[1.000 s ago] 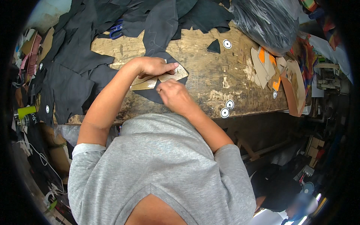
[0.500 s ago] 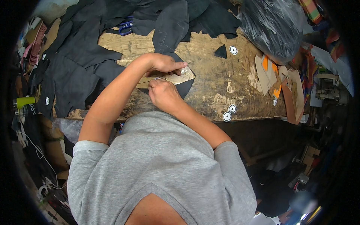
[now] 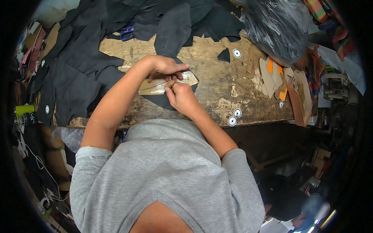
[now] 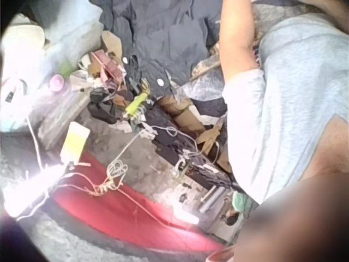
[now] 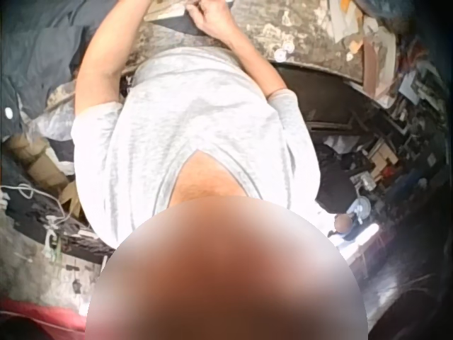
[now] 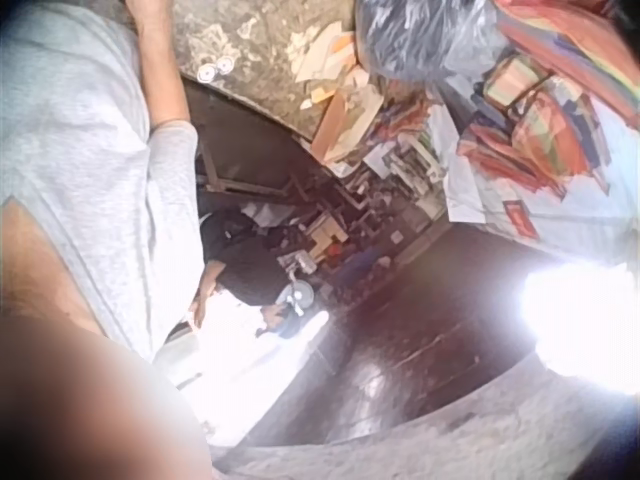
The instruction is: The person places a cardboard pattern on black fabric pieces and uses a pencil to trace the outline. They repeat this process on multiple fabric pieces, then fold and stack the marked pieces.
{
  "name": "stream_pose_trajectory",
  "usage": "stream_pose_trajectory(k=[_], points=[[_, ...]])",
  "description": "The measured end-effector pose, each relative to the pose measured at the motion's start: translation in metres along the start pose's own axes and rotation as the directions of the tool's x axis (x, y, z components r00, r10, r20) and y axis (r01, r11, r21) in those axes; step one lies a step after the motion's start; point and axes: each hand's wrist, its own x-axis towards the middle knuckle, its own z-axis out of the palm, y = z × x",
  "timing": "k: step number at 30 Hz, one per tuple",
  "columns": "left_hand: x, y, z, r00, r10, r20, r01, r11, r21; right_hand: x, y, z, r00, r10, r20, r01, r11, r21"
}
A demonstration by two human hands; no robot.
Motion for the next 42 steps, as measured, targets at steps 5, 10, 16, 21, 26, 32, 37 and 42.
stream_pose_trajectory(k=[5,10,16,21,26,32,37,42], points=[[0.000,-0.002,0.001,0.999,-0.036,-0.036,0.035,0.999,-0.028,0.009,0.002,0.005,0.997,-0.069,-0.047,0.067,0.997,-0.043],[-0.003,0.000,0.002,0.997,-0.058,-0.046,0.055,0.997,-0.055,0.010,0.006,0.001,0.972,-0.186,-0.147,0.167,0.977,-0.131],[-0.008,0.001,0.002,0.999,-0.041,-0.036,0.039,0.998,-0.049,-0.007,0.008,-0.015,0.991,-0.086,-0.101,0.076,0.992,-0.103],[-0.005,0.001,0.003,0.998,-0.056,-0.031,0.055,0.998,-0.037,-0.008,0.013,-0.036,0.995,0.083,-0.062,-0.088,0.993,-0.077],[-0.004,0.000,0.003,0.997,-0.066,-0.029,0.065,0.998,-0.025,-0.006,0.018,-0.060,0.950,0.016,-0.311,-0.120,0.940,-0.318],[-0.001,0.000,0.001,0.996,-0.092,-0.010,0.092,0.995,-0.030,-0.007,0.001,-0.021,0.994,0.028,-0.104,-0.016,0.993,0.114],[-0.006,-0.001,0.003,0.997,-0.075,-0.026,0.075,0.997,-0.022,0.005,0.000,-0.002,1.000,-0.018,0.021,0.017,0.999,0.049],[-0.004,0.001,0.004,0.993,-0.091,-0.077,0.091,0.996,-0.001,0.011,0.007,0.003,0.987,-0.088,-0.138,0.087,0.996,-0.009]])
